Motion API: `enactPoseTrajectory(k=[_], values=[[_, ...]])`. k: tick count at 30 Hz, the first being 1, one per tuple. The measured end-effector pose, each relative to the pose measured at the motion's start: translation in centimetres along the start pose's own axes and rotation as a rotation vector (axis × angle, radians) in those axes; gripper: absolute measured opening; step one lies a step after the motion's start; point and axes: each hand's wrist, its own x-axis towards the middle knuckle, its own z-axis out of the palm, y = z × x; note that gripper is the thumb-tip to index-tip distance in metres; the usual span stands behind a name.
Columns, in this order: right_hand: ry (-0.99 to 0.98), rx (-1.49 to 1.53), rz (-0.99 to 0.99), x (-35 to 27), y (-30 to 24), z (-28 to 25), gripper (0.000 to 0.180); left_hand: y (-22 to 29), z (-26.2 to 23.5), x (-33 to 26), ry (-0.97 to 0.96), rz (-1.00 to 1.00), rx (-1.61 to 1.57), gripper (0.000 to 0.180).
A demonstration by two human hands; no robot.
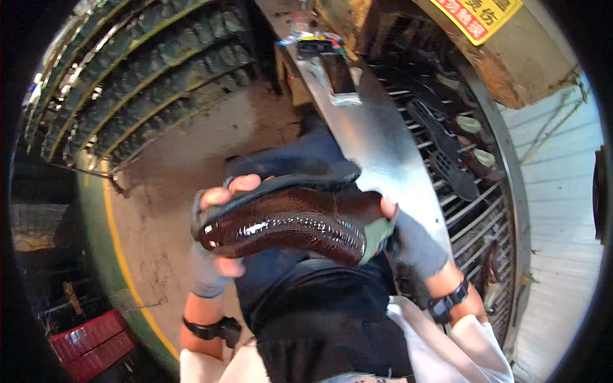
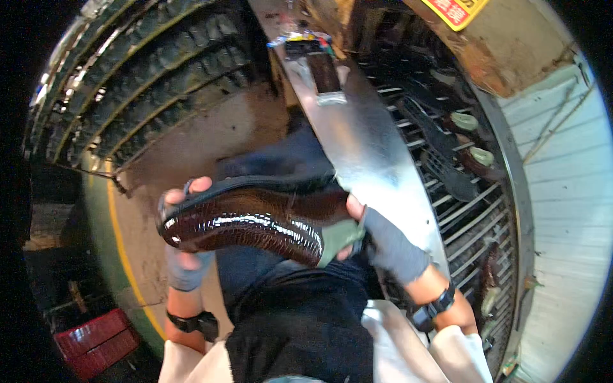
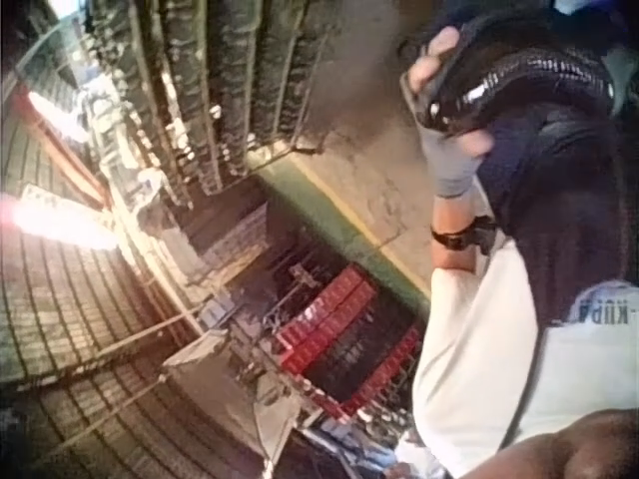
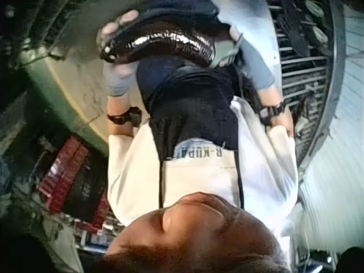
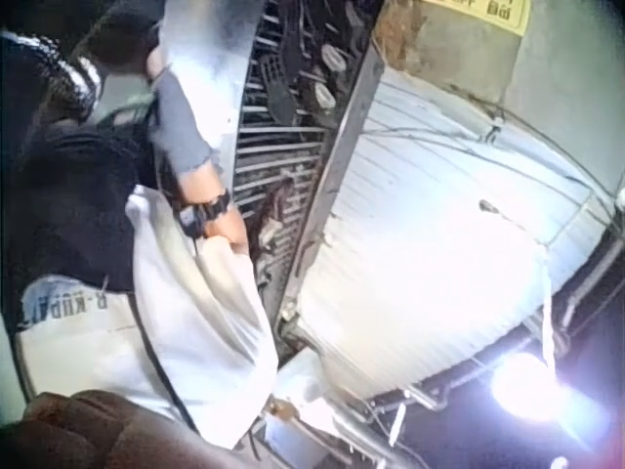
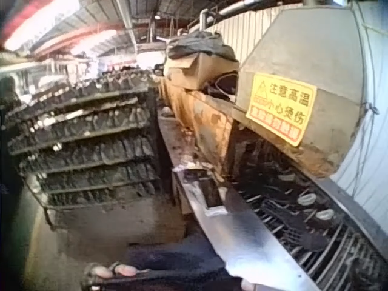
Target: The recorder is inspecting the finish and quality of leather shoes before placing them on a conveyor belt.
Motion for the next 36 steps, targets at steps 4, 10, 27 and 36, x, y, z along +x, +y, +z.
enactPoseTrajectory(k=[4,10,27,36], values=[[-0.119,-0.419,-0.31,2.4,-6.6,-1.5,0.062,-3.1,3.0,1.3,-0.123,-0.349,-0.093,0.126],[-0.453,-0.887,-0.325,5.5,-6.1,0.6,0.077,-9.7,2.8,2.3,0.091,-0.359,0.224,0.084],[-0.36,-1.449,-0.69,1.0,-4.4,7.2,0.082,-4.6,3.8,-2.0,0.067,-0.115,0.727,0.084],[-0.547,-1.462,-0.312,-1.7,-4.1,5.3,0.097,-4.2,5.4,-2.4,0.149,-0.272,0.413,0.043]])
